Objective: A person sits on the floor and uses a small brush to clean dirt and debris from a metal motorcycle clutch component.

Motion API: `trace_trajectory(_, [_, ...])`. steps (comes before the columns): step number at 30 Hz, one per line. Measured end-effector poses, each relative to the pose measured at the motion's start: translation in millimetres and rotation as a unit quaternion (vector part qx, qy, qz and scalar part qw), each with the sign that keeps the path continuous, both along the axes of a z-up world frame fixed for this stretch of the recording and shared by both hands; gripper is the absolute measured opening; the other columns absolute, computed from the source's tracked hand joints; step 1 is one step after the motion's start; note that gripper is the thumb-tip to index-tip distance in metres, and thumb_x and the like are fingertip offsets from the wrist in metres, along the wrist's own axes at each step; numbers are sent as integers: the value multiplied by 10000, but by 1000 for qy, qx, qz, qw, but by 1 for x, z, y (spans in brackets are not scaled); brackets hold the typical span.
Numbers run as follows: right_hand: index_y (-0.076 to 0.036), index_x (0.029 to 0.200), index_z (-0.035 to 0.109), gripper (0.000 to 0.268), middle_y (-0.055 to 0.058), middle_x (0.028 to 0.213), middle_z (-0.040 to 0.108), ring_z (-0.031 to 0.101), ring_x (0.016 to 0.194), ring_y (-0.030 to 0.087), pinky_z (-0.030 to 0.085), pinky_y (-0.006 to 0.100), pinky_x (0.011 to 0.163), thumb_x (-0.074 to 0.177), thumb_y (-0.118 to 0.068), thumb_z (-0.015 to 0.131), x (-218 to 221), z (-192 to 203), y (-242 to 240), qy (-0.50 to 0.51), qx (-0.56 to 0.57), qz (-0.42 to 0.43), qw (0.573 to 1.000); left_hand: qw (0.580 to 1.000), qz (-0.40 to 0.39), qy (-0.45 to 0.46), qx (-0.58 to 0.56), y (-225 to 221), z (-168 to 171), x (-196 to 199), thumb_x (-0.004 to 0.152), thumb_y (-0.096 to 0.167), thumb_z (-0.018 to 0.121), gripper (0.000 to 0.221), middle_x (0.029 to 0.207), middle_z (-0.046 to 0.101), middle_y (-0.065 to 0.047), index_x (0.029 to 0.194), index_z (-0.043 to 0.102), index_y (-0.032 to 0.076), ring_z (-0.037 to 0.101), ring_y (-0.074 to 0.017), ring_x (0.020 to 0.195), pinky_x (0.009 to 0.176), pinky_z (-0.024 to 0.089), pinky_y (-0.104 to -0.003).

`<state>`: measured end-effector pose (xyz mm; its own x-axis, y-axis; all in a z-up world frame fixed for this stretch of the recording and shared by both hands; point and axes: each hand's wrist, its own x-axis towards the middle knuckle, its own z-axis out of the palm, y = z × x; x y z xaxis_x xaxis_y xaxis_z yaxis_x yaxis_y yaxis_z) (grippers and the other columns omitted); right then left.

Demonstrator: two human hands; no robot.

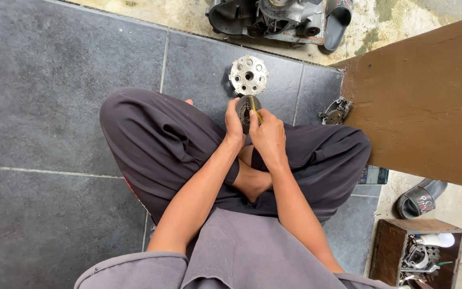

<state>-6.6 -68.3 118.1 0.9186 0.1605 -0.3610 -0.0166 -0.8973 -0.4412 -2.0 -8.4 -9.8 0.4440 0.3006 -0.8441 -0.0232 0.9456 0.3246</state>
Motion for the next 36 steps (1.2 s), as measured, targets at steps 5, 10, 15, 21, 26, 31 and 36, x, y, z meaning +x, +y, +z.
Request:
trace_trajectory(5, [-63,1077,755,379,234,836,728,731,842,450,566,549,669,1030,-366,532,-8,10,2,34,-15,40,999,1000,7,19,-1,15,70,-5,799,331,747,269,828,684,-94,859,738,69,622,-208,792,722,561,-375])
trace_trajectory(10, [-99,1076,755,354,223,849,735,731,842,464,577,555,695,1019,-370,534,-21,19,0,64,-62,89,992,988,5,-79,-132,16,26,-1,800,408,690,370,971,728,-270,860,569,64,736,-504,868,764,599,-649])
trace_trajectory(15, [-138,1062,762,351,192,855,748,744,845,437,587,549,710,1013,-400,534,-23,22,-14,68,-97,113,986,985,7,-97,-144,15,15,0,798,416,678,358,996,718,-256,858,541,90,720,-532,904,784,576,-690])
trace_trajectory(21, [-65,1084,765,357,239,845,735,736,808,459,587,531,673,1047,-335,535,-13,11,-39,24,-100,56,993,988,9,-108,-109,15,27,-4,840,339,638,268,973,727,-274,837,541,90,723,-530,877,745,614,-637])
trace_trajectory(26, [-82,1059,757,337,270,785,718,720,778,502,567,590,649,1025,-350,556,-27,13,-25,9,-61,51,997,992,-23,-93,-84,11,27,-5,834,340,647,277,929,739,-290,816,578,73,737,-514,809,722,615,-651])
trace_trajectory(31, [-114,1051,753,355,257,792,719,721,818,505,568,596,690,1024,-390,531,-20,13,-27,24,-53,52,997,991,-18,-89,-98,13,34,-3,810,354,645,293,923,735,-282,806,596,64,735,-516,830,745,608,-655])
trace_trajectory(36, [-74,1037,751,349,262,745,694,712,723,484,550,534,618,1049,-334,519,-9,-2,-39,-6,-25,27,999,990,-10,-100,-98,9,28,-3,829,301,657,287,953,722,-334,792,622,19,720,-539,865,782,596,-674])
